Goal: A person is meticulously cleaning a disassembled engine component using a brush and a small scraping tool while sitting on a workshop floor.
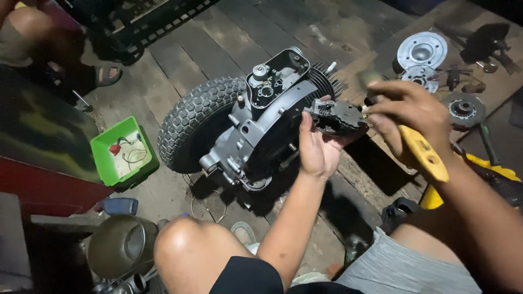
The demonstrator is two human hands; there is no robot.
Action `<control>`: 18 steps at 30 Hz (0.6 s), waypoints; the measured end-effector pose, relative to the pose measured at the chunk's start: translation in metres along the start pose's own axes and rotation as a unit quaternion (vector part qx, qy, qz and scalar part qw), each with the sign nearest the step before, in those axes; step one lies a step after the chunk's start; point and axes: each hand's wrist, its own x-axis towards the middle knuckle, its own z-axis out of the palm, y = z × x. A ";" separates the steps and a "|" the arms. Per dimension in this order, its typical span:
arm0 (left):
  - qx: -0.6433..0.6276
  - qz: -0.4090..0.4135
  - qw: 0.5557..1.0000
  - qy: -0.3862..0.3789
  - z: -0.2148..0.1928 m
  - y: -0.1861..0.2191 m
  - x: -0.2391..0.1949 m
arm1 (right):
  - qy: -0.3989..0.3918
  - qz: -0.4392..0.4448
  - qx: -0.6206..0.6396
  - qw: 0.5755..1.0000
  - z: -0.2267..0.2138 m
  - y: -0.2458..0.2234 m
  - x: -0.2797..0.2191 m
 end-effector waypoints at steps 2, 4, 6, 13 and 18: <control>-0.036 -0.001 0.999 -0.029 -0.013 -0.004 0.004 | -0.054 0.029 -0.005 0.998 0.001 0.007 -0.003; -0.073 0.000 0.996 -0.057 -0.018 -0.003 0.006 | -0.110 0.057 -0.009 0.992 0.004 0.013 -0.006; -0.084 0.017 0.987 -0.138 -0.014 0.001 0.006 | -0.129 0.037 -0.023 0.991 0.008 0.017 -0.006; -0.040 0.043 0.990 -0.132 -0.010 0.007 0.005 | -0.154 0.039 -0.046 0.986 0.012 0.013 -0.005; -0.065 0.020 0.984 -0.166 -0.011 0.012 0.004 | -0.135 -0.001 -0.029 0.990 0.018 0.026 -0.012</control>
